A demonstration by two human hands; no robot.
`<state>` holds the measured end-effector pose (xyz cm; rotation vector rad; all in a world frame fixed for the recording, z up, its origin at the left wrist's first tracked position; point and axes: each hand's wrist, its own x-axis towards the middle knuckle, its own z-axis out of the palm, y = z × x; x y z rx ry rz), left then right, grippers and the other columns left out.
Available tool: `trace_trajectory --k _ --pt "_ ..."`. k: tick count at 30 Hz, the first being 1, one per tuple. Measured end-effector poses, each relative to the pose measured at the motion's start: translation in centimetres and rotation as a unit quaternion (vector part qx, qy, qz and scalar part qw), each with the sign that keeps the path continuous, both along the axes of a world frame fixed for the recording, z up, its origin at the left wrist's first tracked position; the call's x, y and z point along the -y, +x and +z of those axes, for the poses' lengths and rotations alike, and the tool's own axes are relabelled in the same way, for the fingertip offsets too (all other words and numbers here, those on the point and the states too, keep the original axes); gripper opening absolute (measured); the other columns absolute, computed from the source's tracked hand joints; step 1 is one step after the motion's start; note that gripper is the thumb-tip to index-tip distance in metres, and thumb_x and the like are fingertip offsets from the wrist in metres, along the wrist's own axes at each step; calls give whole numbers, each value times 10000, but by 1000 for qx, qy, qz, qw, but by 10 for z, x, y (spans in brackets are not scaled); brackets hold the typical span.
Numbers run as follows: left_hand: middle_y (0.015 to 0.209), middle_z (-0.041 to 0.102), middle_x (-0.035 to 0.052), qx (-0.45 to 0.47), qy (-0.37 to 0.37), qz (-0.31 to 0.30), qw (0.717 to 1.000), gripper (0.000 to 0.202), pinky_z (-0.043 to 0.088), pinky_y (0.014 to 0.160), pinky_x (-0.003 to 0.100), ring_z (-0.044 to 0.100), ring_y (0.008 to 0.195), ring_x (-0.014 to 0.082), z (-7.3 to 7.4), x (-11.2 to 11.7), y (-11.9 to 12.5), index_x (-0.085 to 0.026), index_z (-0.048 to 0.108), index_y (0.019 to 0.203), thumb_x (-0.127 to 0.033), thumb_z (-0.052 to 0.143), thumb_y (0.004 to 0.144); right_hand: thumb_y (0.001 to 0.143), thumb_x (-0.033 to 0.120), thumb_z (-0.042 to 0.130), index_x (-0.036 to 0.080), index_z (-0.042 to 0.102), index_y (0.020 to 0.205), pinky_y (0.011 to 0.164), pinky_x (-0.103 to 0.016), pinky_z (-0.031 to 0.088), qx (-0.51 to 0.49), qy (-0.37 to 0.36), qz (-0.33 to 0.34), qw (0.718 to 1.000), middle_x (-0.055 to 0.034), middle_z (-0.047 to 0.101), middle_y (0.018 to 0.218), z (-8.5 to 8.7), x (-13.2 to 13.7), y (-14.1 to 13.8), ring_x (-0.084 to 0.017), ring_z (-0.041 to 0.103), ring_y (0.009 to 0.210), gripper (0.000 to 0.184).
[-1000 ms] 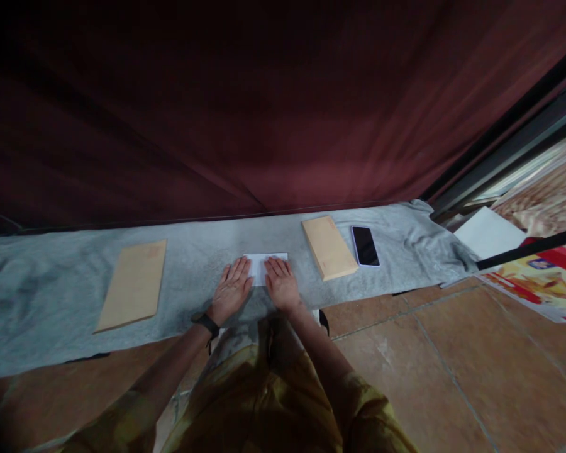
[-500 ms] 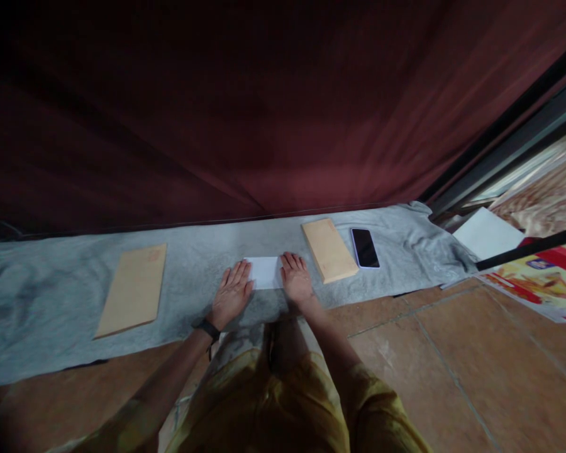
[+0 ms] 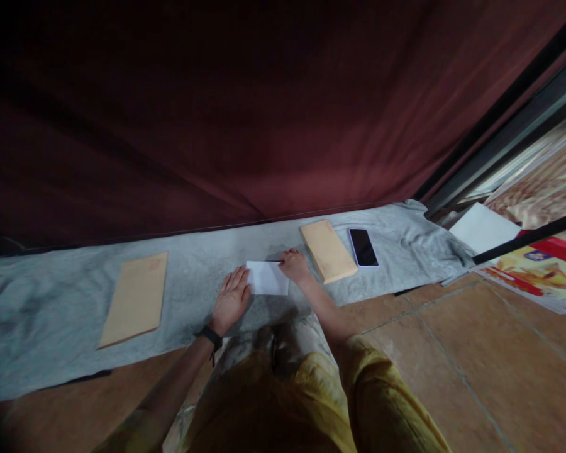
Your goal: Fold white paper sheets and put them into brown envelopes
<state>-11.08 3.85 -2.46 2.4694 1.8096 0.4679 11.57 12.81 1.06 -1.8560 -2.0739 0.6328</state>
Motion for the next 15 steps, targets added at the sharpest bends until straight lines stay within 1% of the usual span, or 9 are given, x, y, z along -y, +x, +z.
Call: trace_trajectory --k 2,4,6,8,10,11,13,15 --pt "1560 447 149 11 3 -2 1000 538 293 1228 488 384 1470 253 -3 0 -1 -113 420 1501 -320 312 1016 764 104 603 213 771 819 969 -331 480 -42 -15 0 999 -80 756 935 0 1 4 -243 651 1059 208" --pt "1563 444 147 30 6 -4 1000 538 301 1224 494 395 1464 253 -5 0 -2 -130 399 1514 -324 309 1021 732 89 617 216 742 718 925 -315 503 -94 -29 -6 995 -52 749 837 1 3 8 -230 672 978 178" --pt "1576 426 141 62 13 0 998 544 323 1215 490 393 1464 250 -6 0 -4 -153 365 1535 -342 304 1028 717 101 632 214 709 671 859 -308 532 -154 -43 -21 987 -23 726 764 2 6 12 -211 681 870 145" --pt "1594 400 132 109 23 18 994 557 353 1204 478 381 1471 244 -6 0 -6 -181 315 1561 -369 297 1036 735 150 642 214 680 670 760 -296 560 -223 -58 -45 972 7 685 693 2 11 15 -184 668 749 99" --pt "1610 373 123 160 33 43 986 568 373 1197 463 362 1482 236 -5 0 -9 -203 269 1580 -385 286 1042 767 241 652 213 644 685 664 -290 576 -300 -72 -74 948 25 640 649 0 17 16 -165 646 665 87" --pt "1616 362 120 183 37 56 981 568 373 1199 456 351 1487 231 -5 1 -10 -211 256 1585 -387 279 1045 776 297 661 211 623 696 635 -297 585 -339 -77 -90 933 28 625 646 -1 21 16 -163 642 646 123" --pt "1622 348 117 217 41 75 972 562 359 1207 453 332 1496 225 -3 1 -12 -225 245 1587 -390 269 1050 763 401 687 208 590 727 632 -328 607 -414 -80 -119 899 21 615 678 -4 31 15 -168 651 655 219" --pt "1623 346 111 234 43 82 968 551 346 1212 468 324 1500 223 -1 3 -12 -243 249 1582 -393 270 1053 720 476 722 210 568 756 668 -362 625 -477 -81 -143 863 10 619 729 -9 43 12 -176 663 694 310"
